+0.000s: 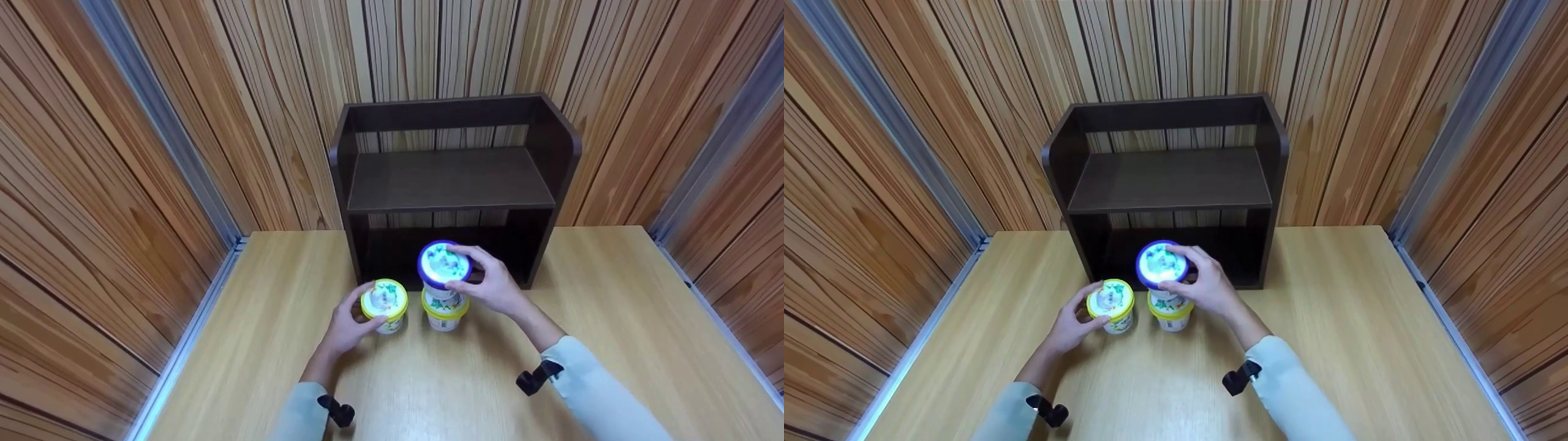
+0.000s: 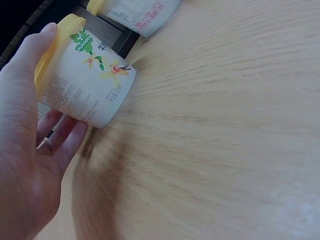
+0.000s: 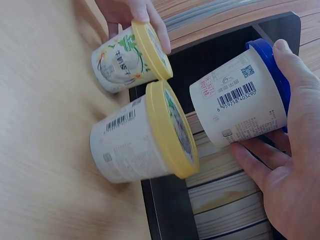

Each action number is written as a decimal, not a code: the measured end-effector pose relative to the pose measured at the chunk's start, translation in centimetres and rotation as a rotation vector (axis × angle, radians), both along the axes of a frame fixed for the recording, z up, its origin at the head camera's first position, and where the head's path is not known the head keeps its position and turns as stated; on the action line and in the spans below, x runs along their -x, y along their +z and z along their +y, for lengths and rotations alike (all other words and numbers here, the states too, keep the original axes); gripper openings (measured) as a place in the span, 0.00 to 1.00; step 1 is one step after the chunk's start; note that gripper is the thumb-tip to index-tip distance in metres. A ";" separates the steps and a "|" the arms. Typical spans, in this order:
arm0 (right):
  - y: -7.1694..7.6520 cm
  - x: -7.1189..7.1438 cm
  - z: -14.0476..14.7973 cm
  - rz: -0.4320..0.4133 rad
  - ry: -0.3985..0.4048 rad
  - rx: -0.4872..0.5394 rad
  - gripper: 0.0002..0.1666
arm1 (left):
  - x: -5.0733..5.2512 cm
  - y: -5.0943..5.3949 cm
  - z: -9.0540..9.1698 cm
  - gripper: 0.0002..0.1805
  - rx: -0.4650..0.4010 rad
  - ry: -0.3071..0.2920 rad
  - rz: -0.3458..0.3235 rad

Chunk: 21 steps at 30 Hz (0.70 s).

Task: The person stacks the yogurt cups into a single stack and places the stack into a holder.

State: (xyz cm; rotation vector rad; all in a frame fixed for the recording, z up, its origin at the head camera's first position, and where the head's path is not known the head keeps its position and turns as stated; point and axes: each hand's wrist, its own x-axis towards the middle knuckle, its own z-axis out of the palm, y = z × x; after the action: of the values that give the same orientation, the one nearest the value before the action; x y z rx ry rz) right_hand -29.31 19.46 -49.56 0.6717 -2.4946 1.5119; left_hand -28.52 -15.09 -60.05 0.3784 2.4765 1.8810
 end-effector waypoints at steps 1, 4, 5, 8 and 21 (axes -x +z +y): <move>0.0 0.0 -0.2 0.006 0.006 0.002 0.40 | 0.0 0.0 0.0 0.43 -0.003 -0.002 0.004; 0.0 0.1 -0.7 0.024 0.025 0.003 0.40 | -0.1 0.0 0.0 0.43 -0.012 -0.013 0.008; 0.0 0.1 -0.9 0.026 0.033 0.004 0.40 | -0.1 0.1 0.0 0.43 -0.012 -0.012 0.007; 0.1 0.1 -1.4 0.020 0.062 0.009 0.40 | -0.2 0.1 0.0 0.43 -0.006 -0.005 -0.003; 0.8 0.0 -3.5 0.007 0.110 -0.011 0.40 | 0.1 -0.1 -0.1 0.43 0.001 -0.011 -0.018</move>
State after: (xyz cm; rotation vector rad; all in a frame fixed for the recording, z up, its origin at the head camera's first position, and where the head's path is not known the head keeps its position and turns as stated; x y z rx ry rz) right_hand -29.33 15.99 -48.76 0.8280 -2.5000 1.5299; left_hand -28.58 -15.20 -60.15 0.3722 2.4590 1.8709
